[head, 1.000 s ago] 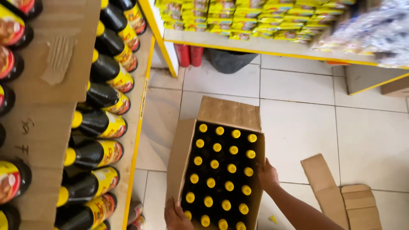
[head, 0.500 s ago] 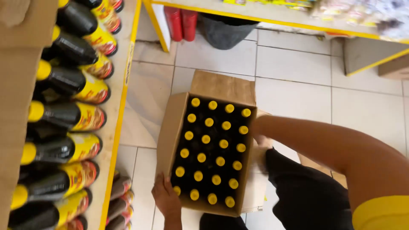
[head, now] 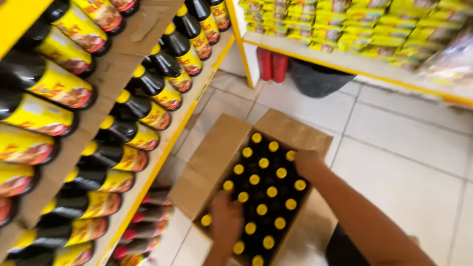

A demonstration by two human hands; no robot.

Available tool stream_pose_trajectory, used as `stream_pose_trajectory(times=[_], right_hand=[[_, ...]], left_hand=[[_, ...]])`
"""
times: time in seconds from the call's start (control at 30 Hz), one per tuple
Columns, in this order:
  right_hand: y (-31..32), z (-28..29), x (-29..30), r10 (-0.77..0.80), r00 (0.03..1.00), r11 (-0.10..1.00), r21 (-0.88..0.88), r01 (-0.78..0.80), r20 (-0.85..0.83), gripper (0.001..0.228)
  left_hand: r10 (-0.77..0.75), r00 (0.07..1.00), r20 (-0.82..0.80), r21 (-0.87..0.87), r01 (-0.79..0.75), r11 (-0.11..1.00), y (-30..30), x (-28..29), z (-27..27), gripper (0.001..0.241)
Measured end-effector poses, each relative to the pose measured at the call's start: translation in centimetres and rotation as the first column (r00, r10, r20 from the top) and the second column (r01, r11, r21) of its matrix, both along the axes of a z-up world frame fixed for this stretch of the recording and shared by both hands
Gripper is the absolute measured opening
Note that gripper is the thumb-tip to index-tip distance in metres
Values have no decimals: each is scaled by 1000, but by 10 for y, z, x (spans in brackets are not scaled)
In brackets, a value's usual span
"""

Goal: Taking soy sauce bottles out of a cardboard box and placing them onto grocery store shelves.

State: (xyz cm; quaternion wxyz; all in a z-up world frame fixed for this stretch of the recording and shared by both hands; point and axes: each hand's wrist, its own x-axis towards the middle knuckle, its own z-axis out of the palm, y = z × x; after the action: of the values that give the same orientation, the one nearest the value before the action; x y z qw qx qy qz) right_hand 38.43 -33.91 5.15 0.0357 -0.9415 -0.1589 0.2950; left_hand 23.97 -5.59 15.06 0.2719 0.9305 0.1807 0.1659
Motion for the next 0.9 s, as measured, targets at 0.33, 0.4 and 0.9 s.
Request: stream_pose_trajectory(times=[0.33,0.4,0.9], right_hand=[[16,48,56,353,865,935,-177,-309,355,19],[15,44,66,292,886,956,-70,-286,360,14],[0,273,77,71,983,744,647,-165,169,31]], left_hand=[[-407,913,-30,-508,337,793,-121,90,-33,47],[-396,918,-18,-515,331,791,-108,97,-59,49],[-416,899,140,-923,271,275,-117,134,35,79]])
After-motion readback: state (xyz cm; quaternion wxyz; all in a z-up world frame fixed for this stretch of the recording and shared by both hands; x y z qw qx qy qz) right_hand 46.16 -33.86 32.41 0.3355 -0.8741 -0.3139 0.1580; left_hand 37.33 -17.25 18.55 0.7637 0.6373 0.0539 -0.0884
